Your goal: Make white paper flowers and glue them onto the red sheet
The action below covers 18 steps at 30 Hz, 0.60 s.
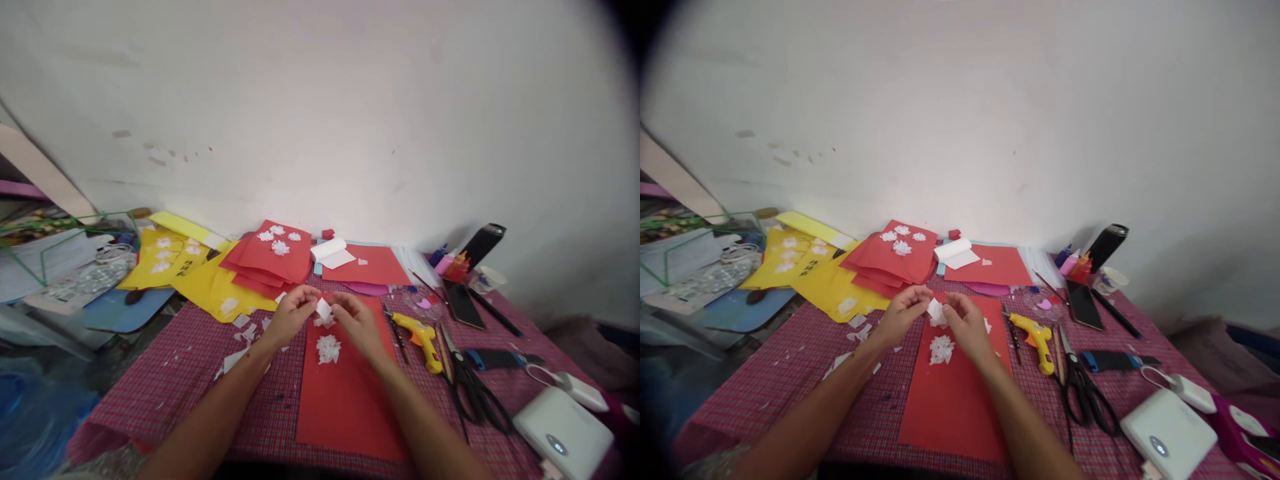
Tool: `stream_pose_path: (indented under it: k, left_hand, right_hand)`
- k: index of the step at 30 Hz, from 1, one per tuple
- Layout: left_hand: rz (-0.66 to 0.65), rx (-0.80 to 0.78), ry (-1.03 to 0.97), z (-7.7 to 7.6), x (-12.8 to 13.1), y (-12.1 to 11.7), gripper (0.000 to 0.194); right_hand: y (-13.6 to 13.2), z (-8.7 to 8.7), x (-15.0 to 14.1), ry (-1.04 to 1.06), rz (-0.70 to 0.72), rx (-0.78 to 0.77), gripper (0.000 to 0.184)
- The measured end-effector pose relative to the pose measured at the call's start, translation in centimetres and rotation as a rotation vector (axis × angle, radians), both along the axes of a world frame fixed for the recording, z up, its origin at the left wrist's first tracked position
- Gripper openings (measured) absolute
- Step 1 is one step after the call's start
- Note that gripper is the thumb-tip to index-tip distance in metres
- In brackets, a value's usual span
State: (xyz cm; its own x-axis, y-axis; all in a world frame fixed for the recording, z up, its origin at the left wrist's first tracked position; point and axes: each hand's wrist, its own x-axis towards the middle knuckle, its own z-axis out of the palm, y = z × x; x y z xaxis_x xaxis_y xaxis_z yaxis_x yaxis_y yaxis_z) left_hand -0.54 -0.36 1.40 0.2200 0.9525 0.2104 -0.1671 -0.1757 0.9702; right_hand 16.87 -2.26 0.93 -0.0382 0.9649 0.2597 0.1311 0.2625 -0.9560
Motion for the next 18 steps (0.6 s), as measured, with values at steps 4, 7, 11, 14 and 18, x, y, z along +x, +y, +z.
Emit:
stream_pose_path:
  k: [4, 7, 11, 14, 18]
  left_hand:
    - [-0.047, 0.061, 0.063, 0.0, 0.1, -0.4, 0.019]
    - [-0.037, 0.059, 0.087, -0.3, 0.2, -0.4, 0.018]
    - [-0.001, 0.037, 0.014, -0.8, 0.4, 0.0, 0.018]
    - [0.059, 0.002, -0.033, -1.1, 0.3, 0.3, 0.020]
    - [0.054, -0.057, -0.016, -1.2, 0.2, 0.5, 0.023]
  right_hand:
    - [0.0, 0.1, -0.1, 0.130, 0.144, -0.183, 0.026]
    - [-0.1, -0.1, 0.0, 0.100, 0.113, -0.193, 0.026]
    - [0.0, -0.4, 0.0, 0.049, 0.070, -0.130, 0.025]
    - [0.3, -0.5, 0.1, 0.067, 0.037, -0.106, 0.025]
    - [0.4, -0.3, 0.3, 0.103, -0.012, -0.089, 0.024]
